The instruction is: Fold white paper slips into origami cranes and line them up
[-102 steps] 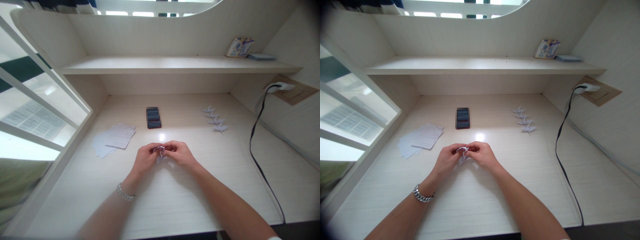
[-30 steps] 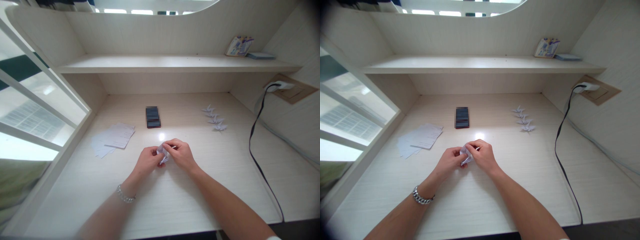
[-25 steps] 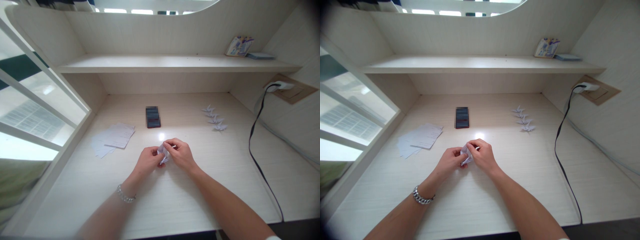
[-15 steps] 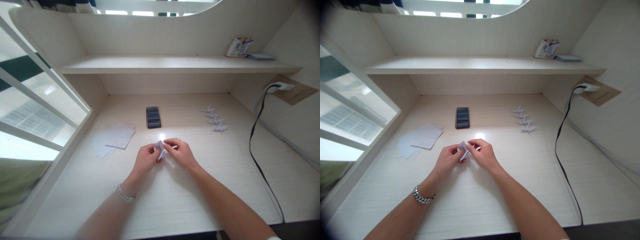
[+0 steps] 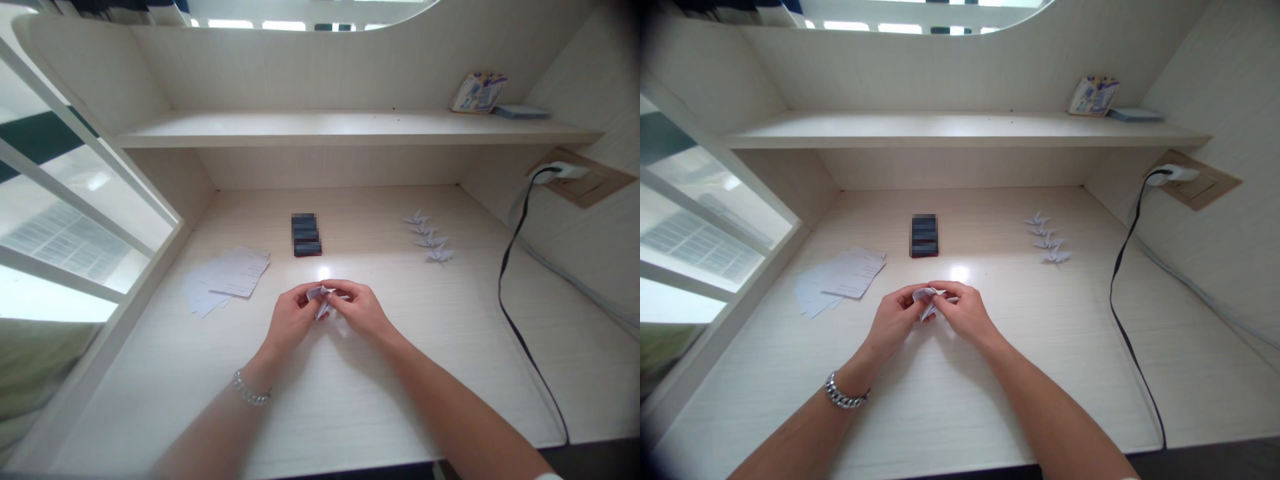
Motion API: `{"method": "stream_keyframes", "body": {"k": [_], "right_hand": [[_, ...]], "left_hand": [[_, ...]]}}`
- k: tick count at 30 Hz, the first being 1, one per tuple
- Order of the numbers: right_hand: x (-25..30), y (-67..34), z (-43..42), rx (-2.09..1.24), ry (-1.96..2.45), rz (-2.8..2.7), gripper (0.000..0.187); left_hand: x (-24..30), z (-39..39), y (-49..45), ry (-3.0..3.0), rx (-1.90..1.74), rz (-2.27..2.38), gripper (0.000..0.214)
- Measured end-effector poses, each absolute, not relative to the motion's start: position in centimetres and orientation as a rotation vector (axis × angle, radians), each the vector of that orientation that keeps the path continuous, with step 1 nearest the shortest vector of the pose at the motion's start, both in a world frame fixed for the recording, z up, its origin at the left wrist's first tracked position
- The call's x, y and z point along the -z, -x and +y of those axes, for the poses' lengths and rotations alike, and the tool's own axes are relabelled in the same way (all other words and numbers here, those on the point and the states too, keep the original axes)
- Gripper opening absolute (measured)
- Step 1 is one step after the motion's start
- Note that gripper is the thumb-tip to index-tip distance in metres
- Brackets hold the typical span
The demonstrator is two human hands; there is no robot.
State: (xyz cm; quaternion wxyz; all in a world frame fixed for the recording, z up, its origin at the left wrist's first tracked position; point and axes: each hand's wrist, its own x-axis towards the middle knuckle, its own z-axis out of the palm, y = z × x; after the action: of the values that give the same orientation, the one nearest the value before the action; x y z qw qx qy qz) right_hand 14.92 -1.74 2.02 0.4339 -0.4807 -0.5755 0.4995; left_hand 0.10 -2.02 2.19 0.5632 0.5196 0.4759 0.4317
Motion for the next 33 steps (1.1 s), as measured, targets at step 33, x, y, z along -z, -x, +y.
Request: {"method": "stream_keyframes", "body": {"k": [33], "right_hand": [[-1.3,-15.2,-1.5,-1.276,1.116,-1.368,0.024]], "left_hand": [[-2.0,-1.7,0.2,-1.066,-1.057,1.08,0.044]]}}
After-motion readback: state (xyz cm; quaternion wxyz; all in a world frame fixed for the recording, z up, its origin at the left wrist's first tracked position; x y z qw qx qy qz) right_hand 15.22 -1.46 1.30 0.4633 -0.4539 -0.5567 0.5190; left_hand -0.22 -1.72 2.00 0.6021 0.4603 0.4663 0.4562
